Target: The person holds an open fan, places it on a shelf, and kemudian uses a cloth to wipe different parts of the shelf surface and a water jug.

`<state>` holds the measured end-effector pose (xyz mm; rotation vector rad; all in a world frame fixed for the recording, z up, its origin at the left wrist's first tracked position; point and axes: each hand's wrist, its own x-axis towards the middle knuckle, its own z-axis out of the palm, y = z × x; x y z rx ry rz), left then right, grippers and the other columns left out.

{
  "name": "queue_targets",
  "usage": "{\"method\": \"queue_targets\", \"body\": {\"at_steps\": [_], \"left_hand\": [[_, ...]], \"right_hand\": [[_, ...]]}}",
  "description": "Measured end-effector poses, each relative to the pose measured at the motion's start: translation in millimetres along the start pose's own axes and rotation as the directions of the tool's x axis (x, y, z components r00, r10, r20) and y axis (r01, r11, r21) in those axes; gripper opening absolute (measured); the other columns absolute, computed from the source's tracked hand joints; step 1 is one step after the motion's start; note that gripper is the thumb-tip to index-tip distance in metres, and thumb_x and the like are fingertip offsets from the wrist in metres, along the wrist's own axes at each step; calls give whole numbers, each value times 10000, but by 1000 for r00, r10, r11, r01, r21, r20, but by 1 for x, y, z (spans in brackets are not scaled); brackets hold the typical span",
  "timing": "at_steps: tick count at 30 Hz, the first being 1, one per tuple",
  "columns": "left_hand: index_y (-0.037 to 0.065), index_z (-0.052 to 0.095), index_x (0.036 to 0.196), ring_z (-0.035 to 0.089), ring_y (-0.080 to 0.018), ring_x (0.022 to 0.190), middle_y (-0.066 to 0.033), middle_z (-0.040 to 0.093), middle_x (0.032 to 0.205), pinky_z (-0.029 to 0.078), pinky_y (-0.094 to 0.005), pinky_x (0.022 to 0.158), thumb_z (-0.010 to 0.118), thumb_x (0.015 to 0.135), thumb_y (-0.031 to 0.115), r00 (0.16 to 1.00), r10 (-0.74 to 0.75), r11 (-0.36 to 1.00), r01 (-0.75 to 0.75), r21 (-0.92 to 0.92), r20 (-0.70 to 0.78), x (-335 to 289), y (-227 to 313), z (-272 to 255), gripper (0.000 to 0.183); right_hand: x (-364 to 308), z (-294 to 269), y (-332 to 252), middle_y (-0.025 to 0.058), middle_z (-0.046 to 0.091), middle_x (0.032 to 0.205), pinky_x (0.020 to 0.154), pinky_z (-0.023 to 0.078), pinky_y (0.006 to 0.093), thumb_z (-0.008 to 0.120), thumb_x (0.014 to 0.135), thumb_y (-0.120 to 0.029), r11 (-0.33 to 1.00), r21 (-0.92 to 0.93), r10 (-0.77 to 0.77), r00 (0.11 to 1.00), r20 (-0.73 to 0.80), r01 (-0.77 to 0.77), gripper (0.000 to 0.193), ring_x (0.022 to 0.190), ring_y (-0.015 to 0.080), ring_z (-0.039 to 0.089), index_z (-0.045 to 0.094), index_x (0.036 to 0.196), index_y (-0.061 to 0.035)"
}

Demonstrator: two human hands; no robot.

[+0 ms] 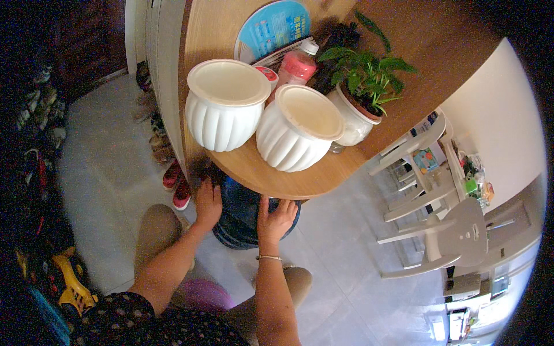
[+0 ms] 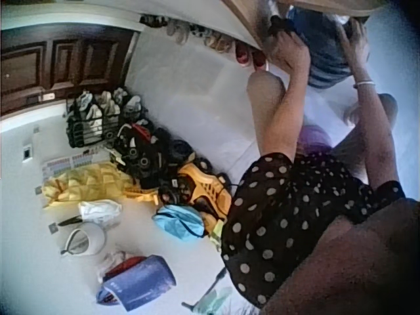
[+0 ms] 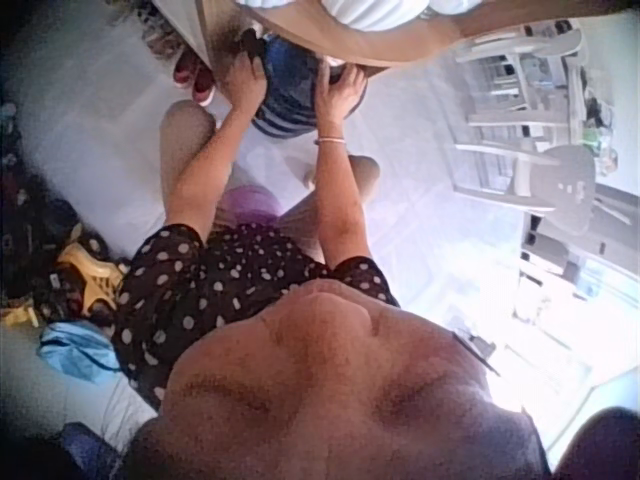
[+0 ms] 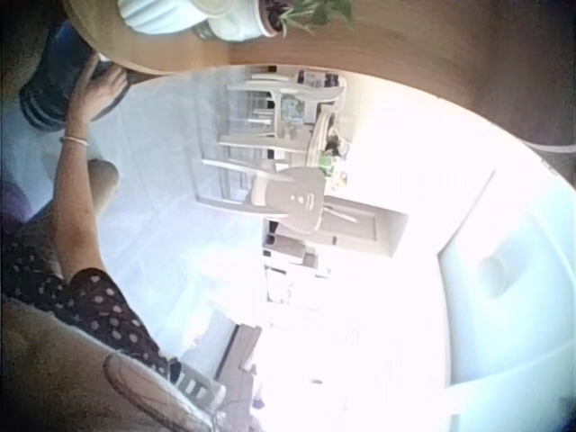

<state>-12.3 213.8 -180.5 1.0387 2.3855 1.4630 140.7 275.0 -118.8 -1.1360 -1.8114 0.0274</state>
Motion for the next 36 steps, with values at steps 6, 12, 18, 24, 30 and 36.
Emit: {"method": "queue_targets", "body": {"at_steps": [6,12,18,24,30,36], "left_hand": [[-179,502,1204,324,-583,1265,-335,432,1316,238,-610,1109,494,950,186,953,298,954,-295,54,-61,-70,-1,2,445],[-132,543,1157,307,-568,1284,-261,418,1293,230,-658,1085,605,853,169,888,457,885,-460,76,55,-91,17,-12,432],[-88,577,1169,318,-553,1298,-214,449,1302,245,-677,1066,635,819,174,822,568,818,-570,77,44,-79,24,-19,441],[-62,609,1186,350,-483,1336,-193,525,1294,294,-618,1077,606,821,213,813,569,799,-583,151,124,-40,48,-21,456],[-18,632,1187,378,-434,1341,-153,566,1287,331,-592,1075,612,820,213,848,521,821,-529,213,98,-7,56,-7,434],[27,600,1245,435,-418,1296,-162,568,1301,381,-559,1036,575,868,248,910,346,892,-394,223,229,41,52,13,437]], "right_hand": [[-2,1,3,186,579,933,794,441,462,703,879,-275,999,10,-38,999,-8,38,381,886,385,536,583,1088,20],[0,0,4,186,566,911,791,434,465,696,884,-293,1000,-7,-28,1000,-8,28,382,876,382,528,580,1065,24],[1,-1,-1,191,568,923,801,434,472,693,885,-297,1000,15,-17,1000,-5,17,386,889,391,528,578,1067,24],[1,1,0,215,585,970,816,438,484,706,877,-280,1000,21,-22,1000,-3,22,420,906,420,530,574,1126,33],[-1,2,1,207,594,994,809,445,478,713,873,-274,1000,29,-5,1000,12,4,428,894,409,535,580,1146,28],[1,0,-1,173,585,963,777,450,461,702,881,-271,1000,5,-25,1000,-12,25,385,872,366,538,587,1119,9]]}}
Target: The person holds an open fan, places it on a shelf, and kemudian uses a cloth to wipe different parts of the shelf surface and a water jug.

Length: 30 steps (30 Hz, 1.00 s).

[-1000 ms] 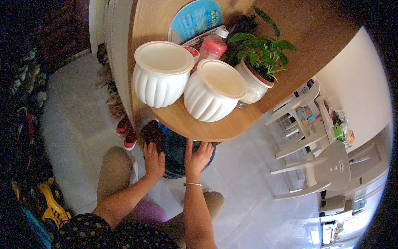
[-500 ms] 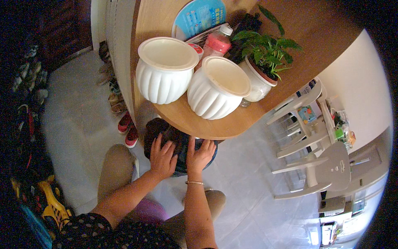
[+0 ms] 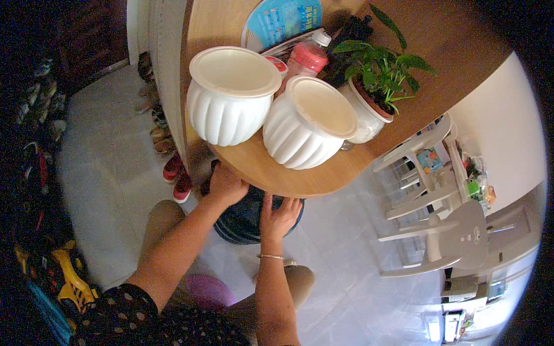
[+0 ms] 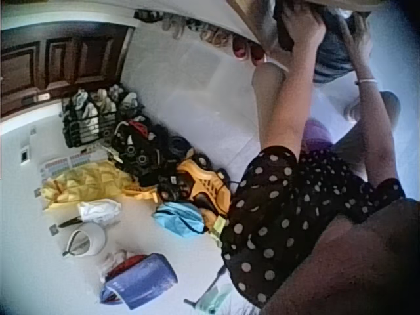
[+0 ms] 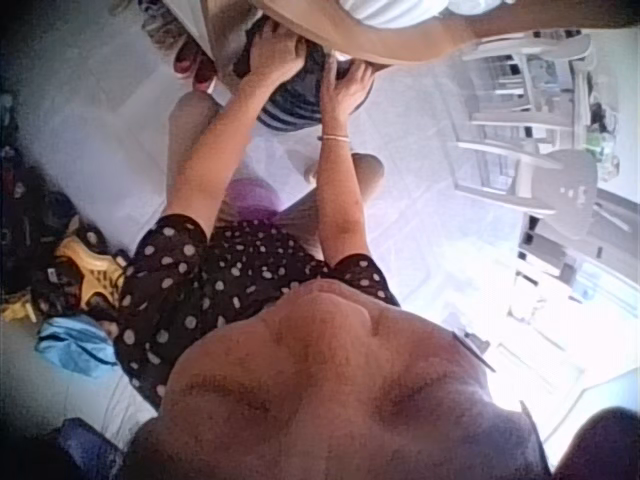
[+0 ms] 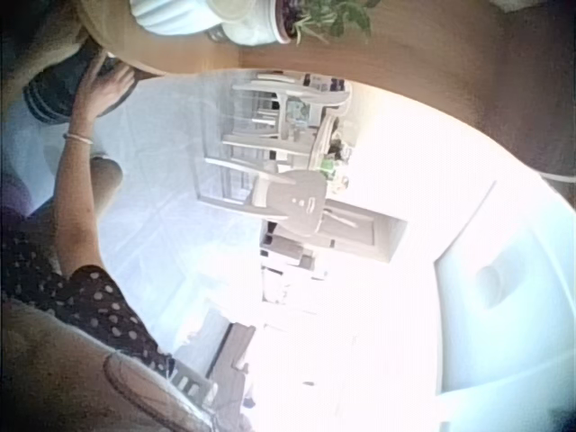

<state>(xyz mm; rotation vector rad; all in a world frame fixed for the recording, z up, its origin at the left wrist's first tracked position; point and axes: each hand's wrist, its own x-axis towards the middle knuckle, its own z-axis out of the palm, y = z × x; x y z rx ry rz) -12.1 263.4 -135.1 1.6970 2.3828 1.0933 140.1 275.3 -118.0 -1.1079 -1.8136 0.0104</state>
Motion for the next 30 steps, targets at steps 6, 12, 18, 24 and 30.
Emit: {"method": "queue_targets", "body": {"at_steps": [6,12,18,24,30], "left_hand": [[84,484,1381,506,-412,1246,-197,496,1420,438,-466,1019,456,935,446,987,-153,962,162,-218,57,27,-45,23,575],[59,513,1365,527,-425,1216,-229,531,1368,440,-463,996,369,979,452,941,-260,911,313,-268,216,30,-44,8,570],[-14,564,1271,558,-457,1146,-286,576,1269,437,-480,979,396,982,374,927,-342,868,374,-327,154,11,-78,29,512],[-72,555,1236,555,-458,1136,-316,566,1253,434,-490,975,431,977,294,929,-368,881,361,-305,39,-16,-43,5,464],[-108,515,1278,499,-468,1195,-316,541,1288,377,-485,1043,440,982,265,921,-346,900,274,-339,-176,-55,-37,13,483]], "right_hand": [[0,3,-2,165,574,931,753,441,459,711,877,-278,999,17,-30,999,-16,31,379,849,366,528,584,1088,10],[-1,-4,6,242,598,1102,838,436,496,730,848,-261,999,-5,51,995,91,-50,487,936,446,532,562,1202,28],[1,0,-2,186,575,929,778,441,463,709,881,-295,1000,15,4,1000,2,-4,403,854,377,529,587,1098,22],[2,-3,2,188,580,938,793,445,465,712,876,-292,999,2,38,999,15,-38,408,872,385,537,587,1102,23],[0,-1,1,183,580,930,788,443,470,715,872,-287,1000,-1,28,999,23,-28,371,885,385,537,584,1041,16]]}}
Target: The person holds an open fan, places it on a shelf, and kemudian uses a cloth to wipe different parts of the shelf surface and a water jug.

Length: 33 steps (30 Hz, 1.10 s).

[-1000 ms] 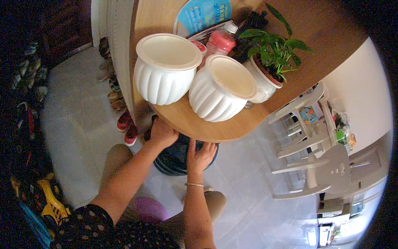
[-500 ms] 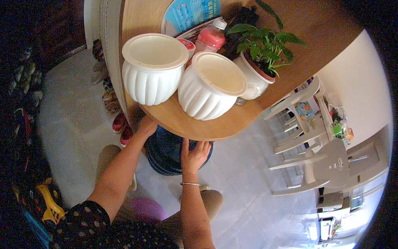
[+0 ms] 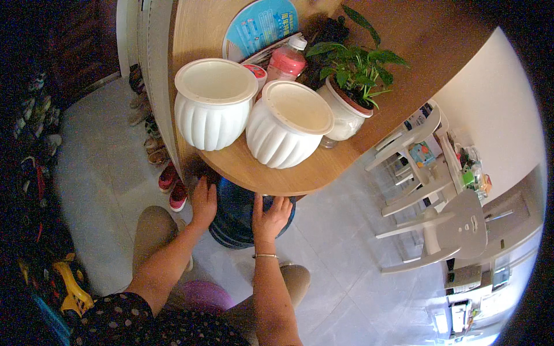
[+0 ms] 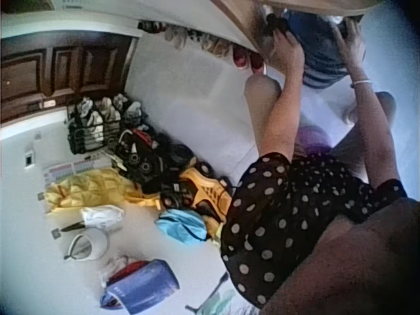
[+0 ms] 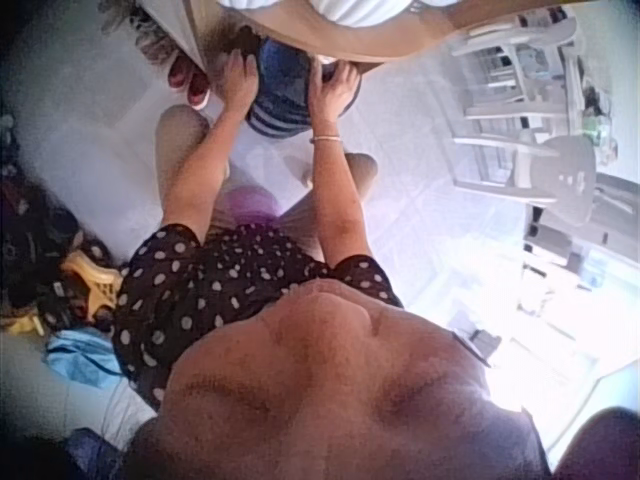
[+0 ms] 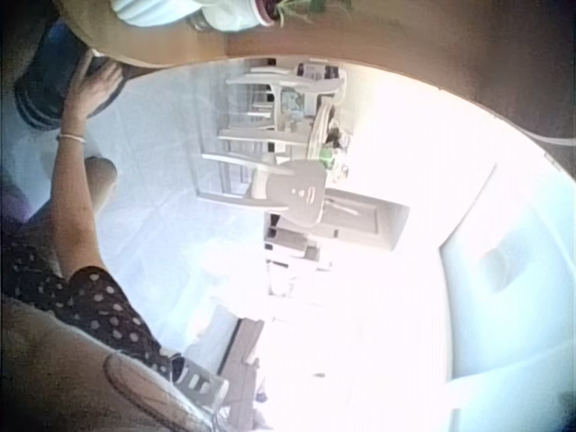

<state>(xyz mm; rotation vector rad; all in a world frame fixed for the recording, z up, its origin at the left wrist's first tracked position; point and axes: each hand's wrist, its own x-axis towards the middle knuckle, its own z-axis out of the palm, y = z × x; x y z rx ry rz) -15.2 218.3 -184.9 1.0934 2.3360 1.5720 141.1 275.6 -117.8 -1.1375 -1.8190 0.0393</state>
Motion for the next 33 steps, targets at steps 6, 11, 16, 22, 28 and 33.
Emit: {"method": "queue_targets", "body": {"at_steps": [6,11,16,22,28,33], "left_hand": [[-137,512,1260,367,-517,1296,-311,467,1368,275,-539,1119,466,981,266,991,135,990,-134,55,-14,-44,0,0,493],[-150,540,1206,310,-553,1316,-296,455,1328,253,-570,1122,512,952,242,954,298,946,-299,122,28,-65,8,-8,468],[-136,571,1170,304,-554,1319,-267,451,1315,247,-627,1096,557,908,218,908,406,902,-416,115,105,-83,22,-19,440],[-80,604,1149,330,-526,1323,-212,477,1305,264,-649,1077,598,856,188,853,509,845,-520,123,111,-65,36,-29,398],[-52,618,1158,364,-453,1342,-178,544,1268,311,-594,1084,606,843,189,844,505,827,-533,178,180,-30,51,-25,397],[-10,638,1177,384,-408,1350,-146,570,1296,339,-556,1082,601,854,208,864,474,841,-501,204,171,-4,52,-10,391]], "right_hand": [[-1,-1,-1,184,582,934,796,440,472,709,875,-293,1000,-4,20,1000,1,-20,366,892,389,536,582,1033,12],[-1,-3,-2,189,586,940,801,443,474,709,874,-299,1000,-7,-2,1000,-11,2,370,899,395,542,586,1033,11],[0,-2,0,195,589,950,802,446,474,715,870,-294,1000,-22,-18,1000,-14,18,373,907,401,547,586,1033,16],[-3,1,4,197,588,941,802,444,474,707,878,-290,1000,-6,-21,999,-27,21,377,895,399,543,591,1055,22],[-2,4,2,186,583,919,788,444,470,706,878,-292,999,2,-32,998,-54,32,406,873,381,541,595,1112,21],[-4,5,4,182,582,936,784,446,463,702,879,-292,1000,-5,-14,1000,-9,14,405,884,370,538,594,1117,18]]}}
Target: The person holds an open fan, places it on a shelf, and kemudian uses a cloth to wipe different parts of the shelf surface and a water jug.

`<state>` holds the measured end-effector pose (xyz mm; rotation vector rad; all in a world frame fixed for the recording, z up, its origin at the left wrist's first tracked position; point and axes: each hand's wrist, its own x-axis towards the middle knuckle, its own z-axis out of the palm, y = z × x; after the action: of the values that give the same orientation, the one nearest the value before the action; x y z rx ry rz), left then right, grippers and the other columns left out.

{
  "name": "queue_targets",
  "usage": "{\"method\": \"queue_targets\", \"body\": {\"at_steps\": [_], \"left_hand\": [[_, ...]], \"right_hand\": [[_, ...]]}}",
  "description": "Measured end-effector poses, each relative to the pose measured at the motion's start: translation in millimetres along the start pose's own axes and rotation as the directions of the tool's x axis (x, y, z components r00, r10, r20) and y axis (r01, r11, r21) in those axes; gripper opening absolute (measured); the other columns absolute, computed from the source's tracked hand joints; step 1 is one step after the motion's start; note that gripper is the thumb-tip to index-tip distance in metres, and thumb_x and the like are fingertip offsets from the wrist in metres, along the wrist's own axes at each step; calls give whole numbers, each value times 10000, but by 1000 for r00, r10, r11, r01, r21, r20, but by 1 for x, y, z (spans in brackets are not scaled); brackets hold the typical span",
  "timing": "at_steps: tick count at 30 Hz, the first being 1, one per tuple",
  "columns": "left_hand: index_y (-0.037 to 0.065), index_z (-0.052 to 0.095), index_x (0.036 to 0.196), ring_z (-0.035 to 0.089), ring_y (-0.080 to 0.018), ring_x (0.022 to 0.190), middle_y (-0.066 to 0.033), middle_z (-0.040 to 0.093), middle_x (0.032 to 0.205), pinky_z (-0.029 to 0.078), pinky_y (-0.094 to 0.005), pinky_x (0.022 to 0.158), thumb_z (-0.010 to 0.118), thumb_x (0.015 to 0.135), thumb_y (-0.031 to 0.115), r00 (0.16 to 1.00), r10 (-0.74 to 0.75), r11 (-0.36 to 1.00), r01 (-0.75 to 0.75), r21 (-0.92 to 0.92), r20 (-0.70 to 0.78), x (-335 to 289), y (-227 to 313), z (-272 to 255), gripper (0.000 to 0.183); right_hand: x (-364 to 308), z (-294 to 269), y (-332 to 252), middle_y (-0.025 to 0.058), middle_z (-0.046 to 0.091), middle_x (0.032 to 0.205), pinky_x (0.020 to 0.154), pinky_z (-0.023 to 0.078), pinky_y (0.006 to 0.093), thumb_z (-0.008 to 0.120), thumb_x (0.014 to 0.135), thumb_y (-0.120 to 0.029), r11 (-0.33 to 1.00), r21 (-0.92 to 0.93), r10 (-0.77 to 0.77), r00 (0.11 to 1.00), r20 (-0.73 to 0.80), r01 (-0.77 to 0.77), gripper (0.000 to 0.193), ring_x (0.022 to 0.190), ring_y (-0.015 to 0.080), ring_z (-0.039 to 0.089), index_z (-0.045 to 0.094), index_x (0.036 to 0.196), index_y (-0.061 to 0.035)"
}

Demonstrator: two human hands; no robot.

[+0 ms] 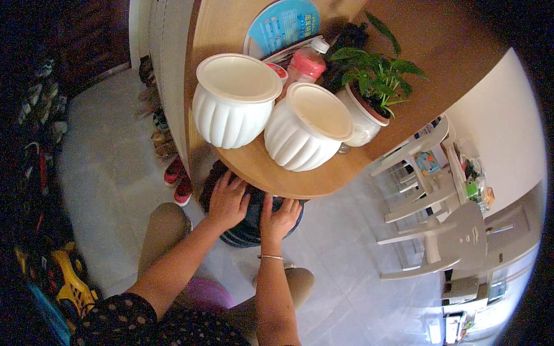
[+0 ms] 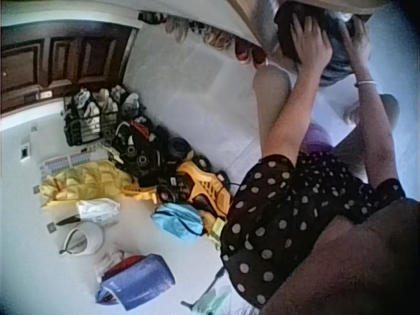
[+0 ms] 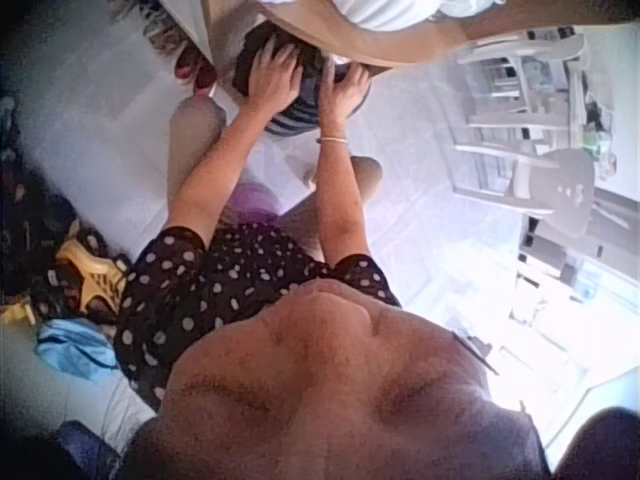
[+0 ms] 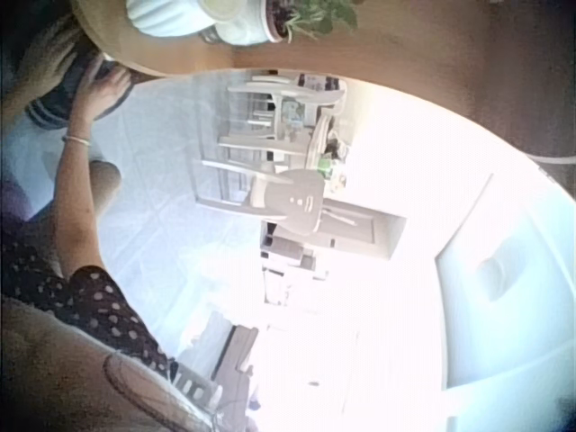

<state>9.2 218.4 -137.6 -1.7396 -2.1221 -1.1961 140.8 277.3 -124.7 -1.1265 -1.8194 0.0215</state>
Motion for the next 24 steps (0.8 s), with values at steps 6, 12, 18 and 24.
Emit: {"method": "queue_targets", "body": {"at_steps": [6,12,18,24], "left_hand": [[44,641,1200,449,-384,1282,-123,575,1338,384,-530,1039,560,889,249,970,-91,996,84,38,224,46,-8,7,381],[110,494,1397,456,-379,1303,-168,516,1405,348,-502,1090,531,910,375,984,-82,995,89,-36,156,64,-38,38,555],[141,418,1454,460,-343,1325,-176,446,1473,431,-398,1056,523,882,534,942,-208,972,229,-52,265,74,-74,60,702],[120,423,1450,440,-374,1333,-184,473,1451,429,-442,1048,491,901,538,951,-196,958,237,-159,237,75,-69,56,693]], "right_hand": [[3,-3,1,172,575,946,778,443,467,702,880,-295,999,-30,12,1000,7,-12,402,883,371,529,579,1099,18],[3,-2,2,172,576,949,786,441,476,709,874,-287,1000,-26,-13,1000,-9,13,394,883,377,532,577,1088,16],[5,-3,-5,185,588,963,800,441,475,711,874,-276,1000,7,-27,1000,-2,27,387,897,391,540,577,1088,18],[5,-7,-1,199,591,973,808,438,480,717,869,-269,1000,1,5,1000,13,-5,406,911,407,541,570,1118,17]]}}
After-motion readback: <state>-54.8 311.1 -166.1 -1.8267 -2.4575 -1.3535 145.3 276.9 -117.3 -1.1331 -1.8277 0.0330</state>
